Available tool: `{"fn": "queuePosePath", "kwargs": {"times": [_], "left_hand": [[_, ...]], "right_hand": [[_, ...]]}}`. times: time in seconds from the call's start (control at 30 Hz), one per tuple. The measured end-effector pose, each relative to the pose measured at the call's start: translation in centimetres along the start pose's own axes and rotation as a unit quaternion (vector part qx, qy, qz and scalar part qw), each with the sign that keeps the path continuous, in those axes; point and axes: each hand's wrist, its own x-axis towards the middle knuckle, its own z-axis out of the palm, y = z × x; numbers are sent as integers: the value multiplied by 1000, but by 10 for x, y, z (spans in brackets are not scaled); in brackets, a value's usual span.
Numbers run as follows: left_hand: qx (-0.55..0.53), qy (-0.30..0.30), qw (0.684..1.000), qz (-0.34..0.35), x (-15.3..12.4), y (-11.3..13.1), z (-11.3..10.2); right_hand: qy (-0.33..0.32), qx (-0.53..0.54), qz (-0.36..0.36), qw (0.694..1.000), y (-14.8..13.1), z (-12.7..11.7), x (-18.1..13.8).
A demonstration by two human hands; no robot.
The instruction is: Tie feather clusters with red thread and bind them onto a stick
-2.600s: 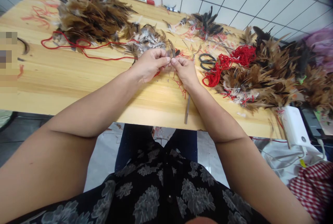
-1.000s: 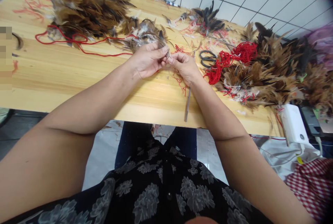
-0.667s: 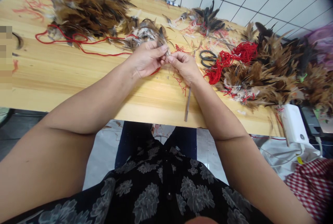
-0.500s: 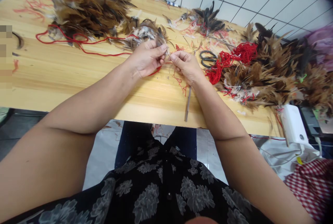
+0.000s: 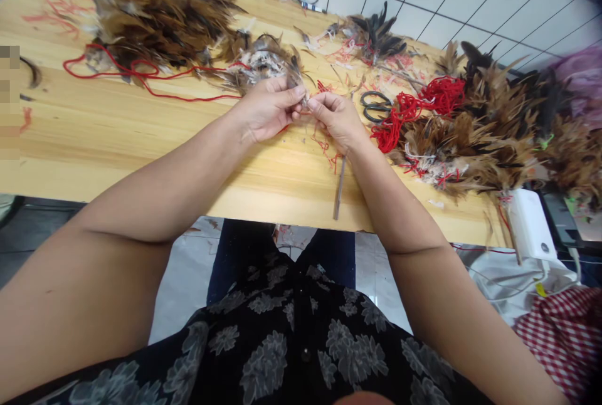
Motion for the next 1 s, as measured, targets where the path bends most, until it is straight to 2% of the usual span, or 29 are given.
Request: {"fn": "queuePosePath", "kwargs": {"times": [0.27, 0.47, 0.63, 0.7, 0.87, 0.93, 1.0], "left_hand": [[55, -15, 996, 66, 7, -9, -14], [92, -42, 992, 71, 8, -12, -17], [48, -109, 990, 82, 8, -15, -15], [44, -113, 990, 77, 8, -16, -12], [70, -31, 994, 80, 7, -10, -6], [104, 37, 988, 105, 10, -3, -9], [157, 127, 968, 149, 17, 5, -16]], "right_hand": [[-40, 16, 58, 997, 3, -15, 4], [-78, 41, 88, 992, 3, -18, 1], [-56, 53, 95, 992, -2, -13, -4], [-45, 64, 94, 992, -3, -11, -5], [-4, 50, 64, 997, 1, -11, -3], [33, 20, 47, 998, 3, -13, -1], [64, 2, 35, 997, 6, -16, 0]]}}
